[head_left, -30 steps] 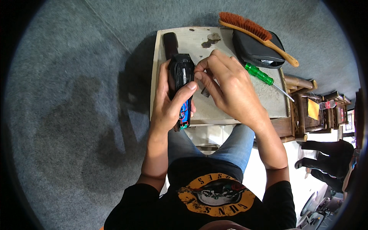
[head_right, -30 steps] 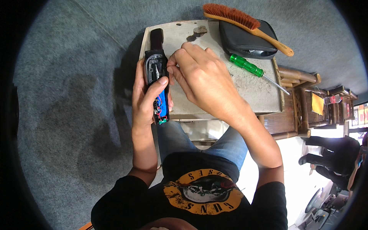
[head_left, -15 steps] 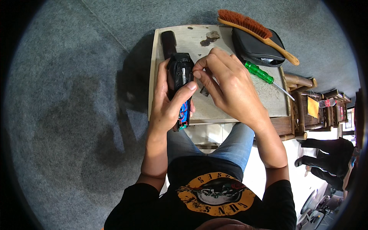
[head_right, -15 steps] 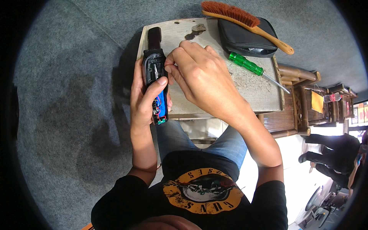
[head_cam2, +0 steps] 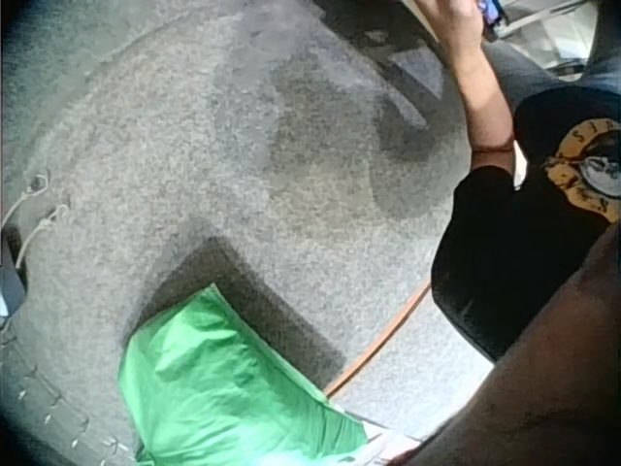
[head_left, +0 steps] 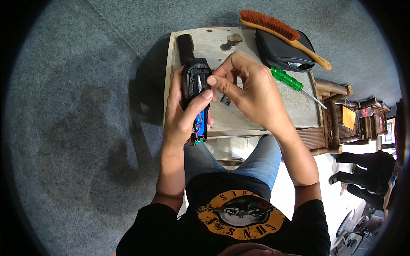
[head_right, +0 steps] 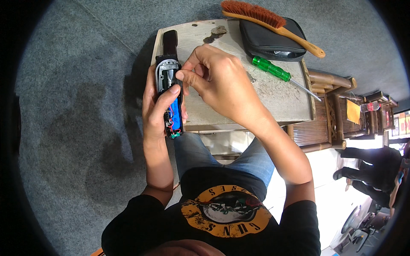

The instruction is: The person cleans and reassembles hair clippers by brushing the internal components with a brush, placing a battery into the housing, and securing the internal parts with a screwdriver.

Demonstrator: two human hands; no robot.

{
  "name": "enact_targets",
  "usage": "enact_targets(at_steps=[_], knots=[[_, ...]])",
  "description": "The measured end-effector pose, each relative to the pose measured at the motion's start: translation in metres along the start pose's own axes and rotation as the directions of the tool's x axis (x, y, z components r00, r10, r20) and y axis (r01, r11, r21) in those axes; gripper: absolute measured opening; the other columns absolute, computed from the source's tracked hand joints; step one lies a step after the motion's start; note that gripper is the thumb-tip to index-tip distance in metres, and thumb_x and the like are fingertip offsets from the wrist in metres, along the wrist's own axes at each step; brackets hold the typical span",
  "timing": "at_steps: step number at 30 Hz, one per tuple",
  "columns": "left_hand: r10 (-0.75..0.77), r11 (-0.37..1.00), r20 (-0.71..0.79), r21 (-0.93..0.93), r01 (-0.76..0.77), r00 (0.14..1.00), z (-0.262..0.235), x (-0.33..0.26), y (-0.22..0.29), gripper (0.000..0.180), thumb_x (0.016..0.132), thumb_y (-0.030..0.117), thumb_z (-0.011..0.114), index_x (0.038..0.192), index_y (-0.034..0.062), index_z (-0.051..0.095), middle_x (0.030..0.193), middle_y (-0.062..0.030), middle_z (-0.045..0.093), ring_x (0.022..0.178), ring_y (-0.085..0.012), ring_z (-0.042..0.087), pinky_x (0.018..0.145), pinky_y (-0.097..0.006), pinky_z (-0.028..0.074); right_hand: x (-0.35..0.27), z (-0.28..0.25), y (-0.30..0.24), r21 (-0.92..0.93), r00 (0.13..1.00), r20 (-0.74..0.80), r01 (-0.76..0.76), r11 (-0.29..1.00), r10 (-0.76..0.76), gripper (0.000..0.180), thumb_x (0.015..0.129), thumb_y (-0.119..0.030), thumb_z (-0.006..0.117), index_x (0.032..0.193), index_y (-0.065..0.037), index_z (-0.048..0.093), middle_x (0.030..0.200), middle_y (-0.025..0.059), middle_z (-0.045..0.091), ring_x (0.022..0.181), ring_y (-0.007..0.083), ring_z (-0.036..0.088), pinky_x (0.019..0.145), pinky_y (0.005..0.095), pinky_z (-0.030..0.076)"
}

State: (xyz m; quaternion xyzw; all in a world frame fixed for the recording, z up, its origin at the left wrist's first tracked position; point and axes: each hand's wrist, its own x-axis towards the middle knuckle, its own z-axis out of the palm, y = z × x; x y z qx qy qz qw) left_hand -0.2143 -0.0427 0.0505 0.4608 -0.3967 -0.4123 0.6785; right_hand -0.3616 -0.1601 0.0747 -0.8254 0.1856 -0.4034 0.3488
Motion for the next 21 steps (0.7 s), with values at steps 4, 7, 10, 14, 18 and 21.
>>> enact_targets(at_steps=[4, 7, 10, 14, 18, 21], knots=[[-0.026, 1.000, -0.008, 0.002, 0.026, 1.000, 0.009, 0.001, 0.007, 0.051, 0.098, 0.020, 0.075, 0.141, 0.0049, 0.051, 0.091, -0.0094, 0.067, 0.055, -0.0125, 0.062, 0.047, -0.027, 0.053, -0.006, -0.002, -0.002, 0.150, 0.981, 0.028, -0.194, 0.970, 0.192, 0.019, 0.099, -0.017, 0.083, 0.095, -0.001, 0.074, 0.068, 0.0069, 0.072, 0.062, 0.0140, 0.067, 0.059, 0.0333, 0.051], [0.017, 0.999, -0.035, 0.046, -0.016, 0.999, 0.010, 0.000, 0.002, 0.041, 0.099, 0.021, 0.070, 0.133, 0.0043, 0.052, 0.090, -0.0096, 0.066, 0.052, -0.0127, 0.061, 0.046, -0.027, 0.052, -0.010, -0.008, -0.006, 0.065, 0.991, 0.001, -0.130, 0.989, 0.130, 0.023, 0.100, -0.021, 0.082, 0.095, -0.001, 0.073, 0.069, 0.0093, 0.070, 0.061, 0.0194, 0.068, 0.058, 0.0358, 0.052], [0.025, 0.999, -0.082, -0.023, -0.027, 0.996, 0.015, 0.001, 0.004, 0.037, 0.100, 0.021, 0.068, 0.129, 0.0041, 0.052, 0.091, -0.0105, 0.066, 0.051, -0.0128, 0.060, 0.044, -0.027, 0.052, -0.022, -0.030, 0.000, -0.090, 0.992, -0.125, -0.032, 0.995, 0.021, 0.022, 0.102, -0.023, 0.079, 0.101, -0.002, 0.073, 0.072, 0.0102, 0.069, 0.061, 0.0252, 0.068, 0.057, 0.0383, 0.051], [-0.041, 0.995, -0.085, -0.093, 0.033, 0.996, 0.006, 0.003, 0.002, 0.039, 0.101, 0.020, 0.068, 0.132, 0.0048, 0.049, 0.093, -0.0118, 0.066, 0.051, -0.0131, 0.063, 0.043, -0.027, 0.054, -0.046, -0.087, 0.023, -0.703, 0.984, -0.163, -0.061, 0.709, -0.078, 0.021, 0.099, -0.021, 0.079, 0.106, -0.003, 0.073, 0.097, 0.0128, 0.070, 0.089, 0.0282, 0.070, 0.081, 0.0445, 0.054], [-0.015, 0.996, -0.035, -0.087, 0.012, 0.999, 0.007, 0.005, 0.001, 0.042, 0.103, 0.019, 0.068, 0.136, 0.0057, 0.047, 0.095, -0.0121, 0.067, 0.052, -0.0143, 0.065, 0.043, -0.028, 0.055, -0.071, -0.114, 0.041, -0.760, 0.992, -0.117, -0.121, 0.638, 0.048, 0.027, 0.098, -0.019, 0.079, 0.120, -0.003, 0.074, 0.113, 0.0129, 0.068, 0.107, 0.0321, 0.066, 0.096, 0.0460, 0.051], [-0.030, 0.996, -0.051, -0.081, 0.026, 0.998, 0.005, 0.005, 0.000, 0.040, 0.104, 0.018, 0.067, 0.136, 0.0054, 0.047, 0.095, -0.0120, 0.066, 0.052, -0.0145, 0.064, 0.043, -0.029, 0.055, -0.073, -0.118, 0.047, -0.753, 0.995, -0.067, -0.099, 0.651, 0.073, 0.029, 0.099, -0.015, 0.076, 0.124, -0.002, 0.073, 0.114, 0.0134, 0.068, 0.108, 0.0339, 0.065, 0.099, 0.0463, 0.050]])
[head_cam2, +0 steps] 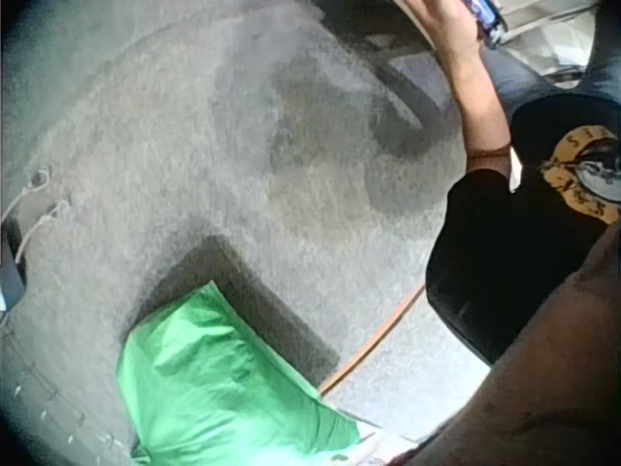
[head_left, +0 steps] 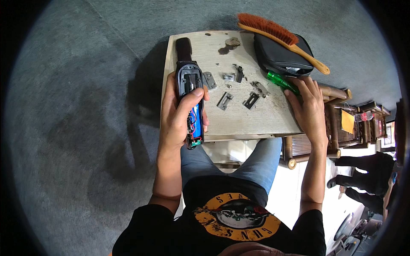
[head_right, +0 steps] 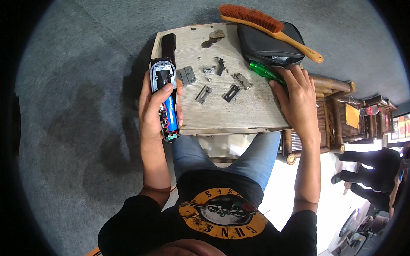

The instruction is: The person cleans and reassembles hair clippers by brushing the internal components with a brush, placing a battery into the housing, and securing the internal parts with a screwdriver.

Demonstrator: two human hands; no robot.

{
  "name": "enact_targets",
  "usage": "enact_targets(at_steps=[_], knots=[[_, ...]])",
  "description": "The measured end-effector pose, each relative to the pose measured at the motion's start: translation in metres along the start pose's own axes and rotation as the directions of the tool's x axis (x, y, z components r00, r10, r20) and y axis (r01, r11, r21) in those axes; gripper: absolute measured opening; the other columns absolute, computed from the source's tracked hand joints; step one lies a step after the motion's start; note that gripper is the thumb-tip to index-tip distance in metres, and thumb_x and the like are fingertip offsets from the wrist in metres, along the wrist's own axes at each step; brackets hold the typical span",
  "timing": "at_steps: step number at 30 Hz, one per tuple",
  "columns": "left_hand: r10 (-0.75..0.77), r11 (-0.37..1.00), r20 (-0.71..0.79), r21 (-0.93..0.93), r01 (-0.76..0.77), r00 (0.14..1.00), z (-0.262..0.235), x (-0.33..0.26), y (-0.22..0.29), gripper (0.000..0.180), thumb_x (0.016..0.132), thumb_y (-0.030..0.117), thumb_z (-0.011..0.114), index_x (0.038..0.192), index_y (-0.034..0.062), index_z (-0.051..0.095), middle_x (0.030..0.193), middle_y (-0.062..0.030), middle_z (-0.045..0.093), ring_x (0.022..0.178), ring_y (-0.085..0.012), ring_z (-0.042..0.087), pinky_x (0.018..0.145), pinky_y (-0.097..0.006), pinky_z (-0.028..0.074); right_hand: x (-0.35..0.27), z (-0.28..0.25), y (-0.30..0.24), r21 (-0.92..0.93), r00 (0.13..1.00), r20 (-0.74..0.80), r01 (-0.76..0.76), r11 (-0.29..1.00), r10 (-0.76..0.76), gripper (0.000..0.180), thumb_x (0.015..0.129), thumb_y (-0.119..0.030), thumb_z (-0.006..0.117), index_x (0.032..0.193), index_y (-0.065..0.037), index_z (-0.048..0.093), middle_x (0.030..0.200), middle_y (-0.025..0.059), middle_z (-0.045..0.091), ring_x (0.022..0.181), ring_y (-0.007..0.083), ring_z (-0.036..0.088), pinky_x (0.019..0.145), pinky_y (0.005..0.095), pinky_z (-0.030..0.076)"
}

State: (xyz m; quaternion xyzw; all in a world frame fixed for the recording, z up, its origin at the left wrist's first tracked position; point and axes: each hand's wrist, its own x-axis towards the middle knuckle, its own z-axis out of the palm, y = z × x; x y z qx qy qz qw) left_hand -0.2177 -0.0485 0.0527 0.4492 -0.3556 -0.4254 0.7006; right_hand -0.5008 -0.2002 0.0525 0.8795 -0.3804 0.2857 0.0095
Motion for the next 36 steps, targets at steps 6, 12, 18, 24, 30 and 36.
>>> enact_targets(at_steps=[6, 12, 18, 24, 30, 36], knots=[[-0.021, 1.000, -0.014, 0.012, 0.021, 1.000, -0.001, 0.001, -0.001, 0.040, 0.104, 0.019, 0.067, 0.136, 0.0068, 0.047, 0.095, -0.0103, 0.066, 0.053, -0.0141, 0.065, 0.044, -0.029, 0.055, 0.000, -0.003, -0.003, 0.082, 0.998, -0.041, -0.044, 0.996, 0.047, 0.028, 0.102, -0.008, 0.072, 0.130, -0.002, 0.068, 0.121, 0.0171, 0.072, 0.110, 0.0364, 0.073, 0.093, 0.0459, 0.058], [-0.026, 1.000, 0.015, 0.017, 0.026, 1.000, -0.001, 0.002, -0.002, 0.041, 0.104, 0.019, 0.069, 0.136, 0.0071, 0.047, 0.095, -0.0099, 0.067, 0.055, -0.0142, 0.065, 0.045, -0.029, 0.055, -0.006, -0.021, -0.006, 0.727, 0.896, -0.387, 0.151, 0.670, 0.218, 0.044, 0.118, -0.035, 0.053, 0.144, -0.001, 0.060, 0.117, 0.0127, 0.066, 0.106, 0.0217, 0.066, 0.089, 0.0344, 0.056], [-0.029, 0.998, 0.016, 0.049, 0.029, 0.999, 0.001, 0.001, -0.001, 0.041, 0.102, 0.019, 0.070, 0.135, 0.0072, 0.048, 0.095, -0.0098, 0.066, 0.054, -0.0138, 0.063, 0.046, -0.029, 0.055, -0.016, -0.038, -0.038, 0.884, 0.764, -0.439, 0.461, 0.077, 0.474, 0.063, 0.112, -0.067, 0.046, 0.129, -0.009, 0.065, 0.105, 0.0043, 0.055, 0.101, 0.0195, 0.053, 0.092, 0.0354, 0.048], [0.002, 0.992, 0.013, 0.126, -0.003, 1.000, 0.002, -0.001, -0.001, 0.044, 0.102, 0.017, 0.065, 0.139, 0.0035, 0.045, 0.096, -0.0143, 0.066, 0.052, -0.0141, 0.062, 0.043, -0.029, 0.054, -0.011, 0.000, -0.057, 0.911, 0.860, -0.395, 0.411, 0.019, 0.324, 0.055, 0.111, -0.061, 0.053, 0.131, -0.010, 0.056, 0.102, 0.0077, 0.063, 0.070, 0.0123, 0.061, 0.056, 0.0232, 0.052], [0.029, 0.990, 0.039, 0.135, -0.034, 0.999, 0.001, -0.001, -0.004, 0.052, 0.100, 0.015, 0.071, 0.145, 0.0035, 0.046, 0.096, -0.0088, 0.067, 0.058, -0.0123, 0.063, 0.049, -0.027, 0.053, -0.015, 0.032, -0.078, 0.945, 0.904, -0.321, 0.286, 0.158, 0.283, 0.050, 0.112, -0.042, 0.063, 0.135, 0.000, 0.051, 0.106, 0.0230, 0.070, 0.082, 0.0265, 0.073, 0.069, 0.0364, 0.062], [0.015, 0.986, 0.054, 0.167, -0.024, 0.998, 0.005, -0.001, -0.001, 0.058, 0.100, 0.011, 0.071, 0.150, 0.0019, 0.044, 0.096, -0.0087, 0.067, 0.056, -0.0117, 0.062, 0.047, -0.026, 0.052, -0.017, 0.045, -0.076, 0.979, 0.913, -0.205, 0.198, 0.055, 0.353, 0.050, 0.110, -0.038, 0.070, 0.129, 0.006, 0.055, 0.105, 0.0219, 0.072, 0.088, 0.0287, 0.076, 0.085, 0.0427, 0.065]])
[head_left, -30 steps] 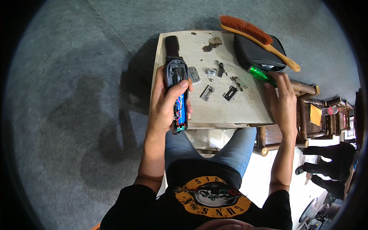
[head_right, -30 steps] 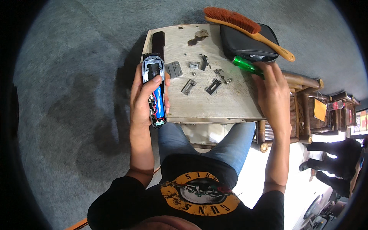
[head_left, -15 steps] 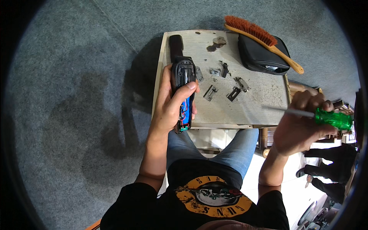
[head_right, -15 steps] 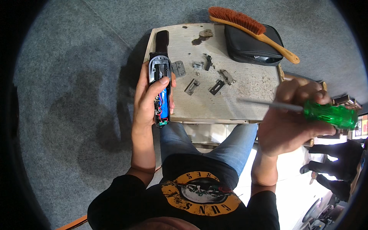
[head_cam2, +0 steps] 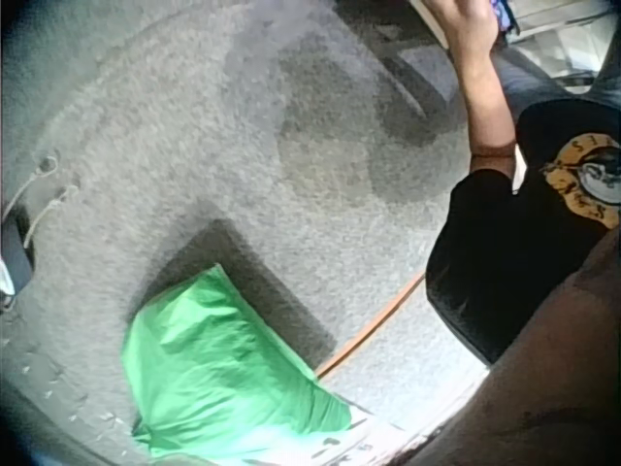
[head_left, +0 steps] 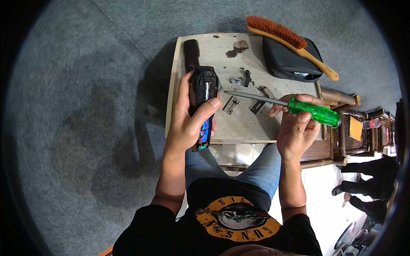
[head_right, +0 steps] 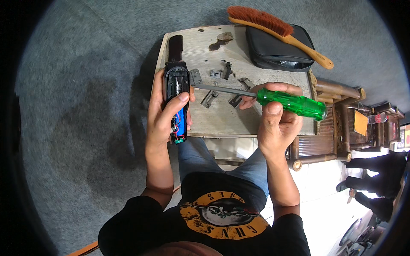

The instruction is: The person cleans and reassembles hair clippers by brushing the internal components with a brush, placing a battery into the housing, and securing the internal parts with a screwdriver.

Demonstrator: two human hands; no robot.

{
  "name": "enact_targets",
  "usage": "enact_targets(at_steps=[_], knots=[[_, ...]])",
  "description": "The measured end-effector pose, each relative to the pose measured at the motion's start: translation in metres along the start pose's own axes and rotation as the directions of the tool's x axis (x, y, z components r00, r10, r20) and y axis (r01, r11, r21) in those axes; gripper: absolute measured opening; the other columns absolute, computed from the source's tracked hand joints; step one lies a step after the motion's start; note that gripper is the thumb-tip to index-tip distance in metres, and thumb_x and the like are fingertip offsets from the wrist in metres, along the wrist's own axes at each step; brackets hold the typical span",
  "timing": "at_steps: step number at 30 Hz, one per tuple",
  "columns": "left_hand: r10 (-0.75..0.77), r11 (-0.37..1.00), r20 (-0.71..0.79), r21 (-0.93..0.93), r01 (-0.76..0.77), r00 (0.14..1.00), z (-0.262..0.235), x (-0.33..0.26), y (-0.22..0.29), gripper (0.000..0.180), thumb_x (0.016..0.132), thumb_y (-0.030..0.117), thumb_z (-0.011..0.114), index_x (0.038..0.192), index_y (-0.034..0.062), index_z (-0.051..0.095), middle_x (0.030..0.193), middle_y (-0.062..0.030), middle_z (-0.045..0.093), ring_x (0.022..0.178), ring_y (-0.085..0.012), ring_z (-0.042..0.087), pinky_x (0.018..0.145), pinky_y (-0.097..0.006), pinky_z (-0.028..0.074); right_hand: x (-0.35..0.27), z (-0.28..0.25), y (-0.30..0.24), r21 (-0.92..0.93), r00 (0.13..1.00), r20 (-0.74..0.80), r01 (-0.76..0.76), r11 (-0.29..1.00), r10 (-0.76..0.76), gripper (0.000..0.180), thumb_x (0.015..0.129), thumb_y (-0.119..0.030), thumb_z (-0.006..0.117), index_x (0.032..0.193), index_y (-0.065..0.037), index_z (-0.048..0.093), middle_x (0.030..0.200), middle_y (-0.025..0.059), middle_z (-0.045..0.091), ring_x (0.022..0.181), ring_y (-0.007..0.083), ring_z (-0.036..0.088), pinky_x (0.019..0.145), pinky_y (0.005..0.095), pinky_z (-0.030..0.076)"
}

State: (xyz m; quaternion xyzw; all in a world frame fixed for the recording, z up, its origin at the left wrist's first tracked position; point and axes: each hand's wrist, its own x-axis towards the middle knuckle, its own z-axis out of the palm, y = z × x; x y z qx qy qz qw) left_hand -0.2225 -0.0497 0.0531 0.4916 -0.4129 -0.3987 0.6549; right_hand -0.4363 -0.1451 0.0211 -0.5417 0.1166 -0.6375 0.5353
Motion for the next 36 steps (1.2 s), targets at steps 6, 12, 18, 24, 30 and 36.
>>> enact_targets(at_steps=[6, 12, 18, 24, 30, 36], knots=[[0.006, 1.000, -0.042, 0.017, -0.006, 0.999, 0.004, -0.001, 0.000, 0.061, 0.100, 0.012, 0.073, 0.152, 0.0014, 0.043, 0.097, -0.0089, 0.068, 0.056, -0.0105, 0.062, 0.046, -0.026, 0.053, 0.000, 0.001, -0.001, -0.042, 0.998, 0.028, -0.048, 0.998, 0.049, 0.046, 0.110, -0.031, 0.070, 0.132, 0.006, 0.055, 0.108, 0.0216, 0.071, 0.090, 0.0294, 0.077, 0.086, 0.0444, 0.065], [0.024, 0.999, -0.018, 0.023, -0.024, 1.000, 0.003, 0.001, -0.002, 0.060, 0.100, 0.013, 0.073, 0.151, 0.0014, 0.044, 0.096, -0.0081, 0.067, 0.056, -0.0102, 0.063, 0.046, -0.025, 0.053, 0.000, 0.003, 0.002, -0.035, 0.997, 0.064, -0.036, 0.999, 0.038, 0.044, 0.107, -0.025, 0.075, 0.129, 0.007, 0.055, 0.111, 0.0237, 0.072, 0.092, 0.0300, 0.079, 0.088, 0.0449, 0.066], [0.030, 0.999, -0.008, 0.019, -0.029, 1.000, 0.003, 0.001, -0.002, 0.060, 0.100, 0.012, 0.073, 0.151, 0.0009, 0.043, 0.095, -0.0077, 0.067, 0.056, -0.0100, 0.062, 0.046, -0.025, 0.052, -0.001, 0.004, 0.001, -0.037, 0.997, 0.063, -0.035, 0.999, 0.038, 0.045, 0.107, -0.026, 0.075, 0.129, 0.008, 0.055, 0.109, 0.0234, 0.073, 0.091, 0.0299, 0.079, 0.087, 0.0439, 0.066], [0.020, 1.000, -0.006, 0.017, -0.020, 1.000, 0.003, 0.001, -0.001, 0.060, 0.099, 0.010, 0.072, 0.151, 0.0007, 0.043, 0.095, -0.0076, 0.066, 0.056, -0.0101, 0.062, 0.047, -0.025, 0.052, -0.001, 0.004, 0.001, -0.051, 0.997, 0.061, -0.046, 0.998, 0.050, 0.046, 0.106, -0.027, 0.076, 0.129, 0.008, 0.056, 0.109, 0.0231, 0.073, 0.092, 0.0303, 0.079, 0.087, 0.0442, 0.067], [0.006, 1.000, -0.020, 0.022, -0.006, 1.000, 0.004, 0.000, 0.001, 0.058, 0.100, 0.011, 0.072, 0.149, 0.0011, 0.044, 0.095, -0.0074, 0.065, 0.056, -0.0100, 0.061, 0.047, -0.025, 0.052, -0.002, 0.005, 0.003, -0.031, 0.994, 0.109, 0.028, 0.999, -0.025, 0.046, 0.104, -0.025, 0.079, 0.130, 0.007, 0.057, 0.114, 0.0222, 0.071, 0.094, 0.0303, 0.079, 0.087, 0.0427, 0.067], [0.001, 1.000, -0.039, 0.030, 0.001, 0.999, 0.004, 0.001, -0.001, 0.056, 0.100, 0.011, 0.072, 0.148, 0.0015, 0.045, 0.096, -0.0071, 0.065, 0.056, -0.0100, 0.061, 0.047, -0.025, 0.051, 0.002, -0.008, 0.008, -0.213, 0.970, 0.210, 0.168, 0.962, -0.123, 0.042, 0.100, -0.017, 0.082, 0.129, 0.004, 0.062, 0.121, 0.0198, 0.068, 0.109, 0.0270, 0.071, 0.090, 0.0370, 0.062]])
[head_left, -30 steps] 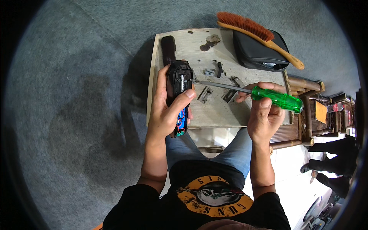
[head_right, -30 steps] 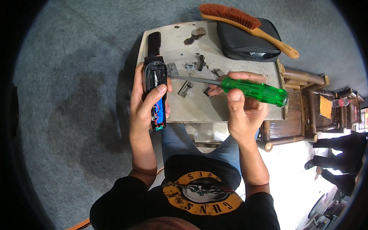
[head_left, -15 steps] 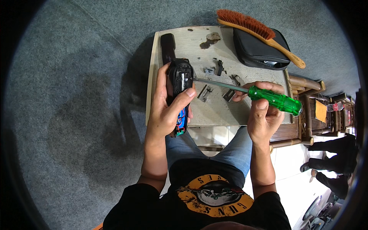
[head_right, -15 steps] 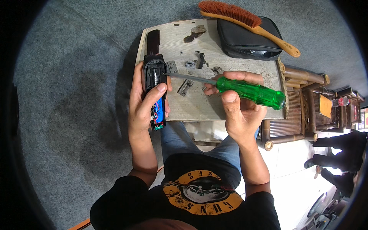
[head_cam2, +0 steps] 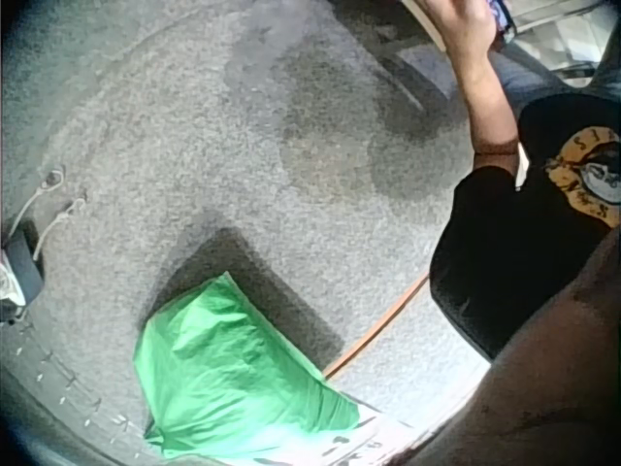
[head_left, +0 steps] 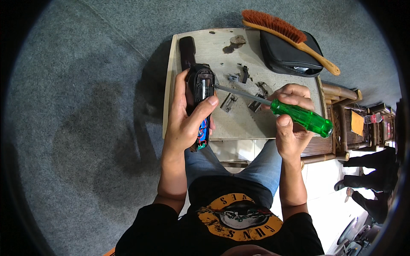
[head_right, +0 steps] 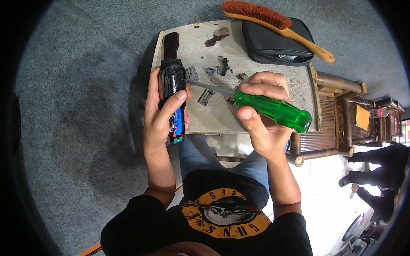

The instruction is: The person cleans and reassembles hair clippers by brushing the internal components with a brush, placing a battery into the housing, and securing the internal parts with a screwdriver.

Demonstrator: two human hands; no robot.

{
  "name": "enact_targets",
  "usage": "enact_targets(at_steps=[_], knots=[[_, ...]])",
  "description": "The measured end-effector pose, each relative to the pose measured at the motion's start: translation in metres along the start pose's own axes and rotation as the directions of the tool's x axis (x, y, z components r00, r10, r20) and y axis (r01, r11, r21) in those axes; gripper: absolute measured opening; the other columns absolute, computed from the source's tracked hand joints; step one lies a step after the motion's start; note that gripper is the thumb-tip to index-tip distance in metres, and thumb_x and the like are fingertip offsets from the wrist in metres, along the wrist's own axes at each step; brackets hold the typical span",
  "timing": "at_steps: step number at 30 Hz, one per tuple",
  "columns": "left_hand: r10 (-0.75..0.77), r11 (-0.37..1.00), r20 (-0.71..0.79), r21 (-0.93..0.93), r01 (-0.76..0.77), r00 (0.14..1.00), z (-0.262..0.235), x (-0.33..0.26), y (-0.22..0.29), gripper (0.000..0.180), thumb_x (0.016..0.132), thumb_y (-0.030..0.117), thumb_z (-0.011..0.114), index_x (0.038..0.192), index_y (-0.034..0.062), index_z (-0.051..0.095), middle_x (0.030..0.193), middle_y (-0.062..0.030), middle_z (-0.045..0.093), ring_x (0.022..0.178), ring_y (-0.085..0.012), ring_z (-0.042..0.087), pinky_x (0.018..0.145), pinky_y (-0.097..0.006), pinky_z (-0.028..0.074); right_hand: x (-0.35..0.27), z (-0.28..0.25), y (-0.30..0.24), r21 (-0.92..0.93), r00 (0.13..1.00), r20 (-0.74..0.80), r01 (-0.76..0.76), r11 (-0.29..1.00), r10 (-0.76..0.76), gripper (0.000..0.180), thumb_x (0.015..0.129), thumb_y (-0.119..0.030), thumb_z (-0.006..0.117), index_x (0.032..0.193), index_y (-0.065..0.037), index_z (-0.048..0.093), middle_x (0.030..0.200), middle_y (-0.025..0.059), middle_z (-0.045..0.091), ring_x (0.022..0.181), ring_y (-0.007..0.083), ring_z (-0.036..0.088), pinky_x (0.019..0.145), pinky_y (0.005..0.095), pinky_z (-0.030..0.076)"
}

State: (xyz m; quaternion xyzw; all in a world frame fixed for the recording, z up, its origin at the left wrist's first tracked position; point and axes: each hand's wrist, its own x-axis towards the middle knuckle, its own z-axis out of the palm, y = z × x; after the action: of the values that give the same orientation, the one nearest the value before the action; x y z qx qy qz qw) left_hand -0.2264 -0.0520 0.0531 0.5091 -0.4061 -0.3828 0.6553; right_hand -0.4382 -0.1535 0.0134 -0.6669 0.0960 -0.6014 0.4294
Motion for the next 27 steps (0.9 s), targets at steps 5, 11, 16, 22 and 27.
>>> enact_targets(at_steps=[5, 11, 16, 22, 27], knots=[[-0.003, 1.000, 0.005, 0.031, 0.003, 1.000, 0.001, 0.000, 0.001, 0.057, 0.100, 0.011, 0.072, 0.149, 0.0019, 0.044, 0.096, -0.0068, 0.064, 0.056, -0.0099, 0.060, 0.047, -0.025, 0.050, 0.003, 0.005, -0.006, -0.072, 0.999, -0.010, 0.036, 0.997, -0.037, 0.051, 0.098, -0.012, 0.083, 0.138, -0.001, 0.053, 0.115, 0.0215, 0.073, 0.109, 0.0284, 0.072, 0.094, 0.0382, 0.061], [-0.003, 0.999, 0.030, 0.054, 0.001, 1.000, 0.002, 0.001, 0.001, 0.058, 0.100, 0.010, 0.073, 0.149, 0.0019, 0.044, 0.097, -0.0064, 0.064, 0.057, -0.0087, 0.059, 0.047, -0.025, 0.049, 0.000, 0.012, -0.005, -0.143, 0.985, -0.097, 0.126, 0.982, -0.140, 0.091, 0.098, -0.012, 0.085, 0.152, -0.016, 0.012, 0.112, 0.0263, 0.079, 0.108, 0.0340, 0.079, 0.096, 0.0411, 0.064], [-0.020, 0.996, 0.045, 0.085, 0.016, 0.999, 0.002, -0.001, 0.004, 0.059, 0.100, 0.010, 0.073, 0.150, 0.0020, 0.043, 0.097, -0.0062, 0.064, 0.057, -0.0086, 0.059, 0.047, -0.025, 0.049, 0.002, 0.016, 0.004, 0.054, 0.978, -0.145, 0.158, 0.986, -0.149, 0.079, 0.104, -0.026, 0.077, 0.153, -0.021, 0.014, 0.130, 0.0331, 0.067, 0.110, 0.0415, 0.078, 0.087, 0.0472, 0.068], [-0.020, 0.997, 0.036, 0.081, 0.017, 0.999, 0.001, -0.002, 0.004, 0.059, 0.100, 0.010, 0.072, 0.151, 0.0024, 0.043, 0.096, -0.0058, 0.064, 0.057, -0.0091, 0.059, 0.047, -0.025, 0.049, -0.002, 0.017, 0.013, 0.099, 0.957, -0.240, 0.191, 0.977, -0.163, 0.075, 0.105, -0.036, 0.075, 0.153, -0.013, 0.023, 0.128, 0.0264, 0.060, 0.100, 0.0334, 0.075, 0.082, 0.0447, 0.067], [-0.012, 0.997, 0.045, 0.073, 0.008, 0.999, 0.000, -0.001, 0.002, 0.059, 0.100, 0.009, 0.072, 0.151, 0.0025, 0.043, 0.096, -0.0062, 0.064, 0.057, -0.0096, 0.060, 0.047, -0.026, 0.049, -0.005, 0.006, 0.004, -0.022, 0.965, -0.236, 0.110, 0.994, -0.112, 0.085, 0.099, -0.020, 0.085, 0.157, -0.010, 0.025, 0.114, 0.0176, 0.067, 0.096, 0.0253, 0.072, 0.089, 0.0443, 0.064]])
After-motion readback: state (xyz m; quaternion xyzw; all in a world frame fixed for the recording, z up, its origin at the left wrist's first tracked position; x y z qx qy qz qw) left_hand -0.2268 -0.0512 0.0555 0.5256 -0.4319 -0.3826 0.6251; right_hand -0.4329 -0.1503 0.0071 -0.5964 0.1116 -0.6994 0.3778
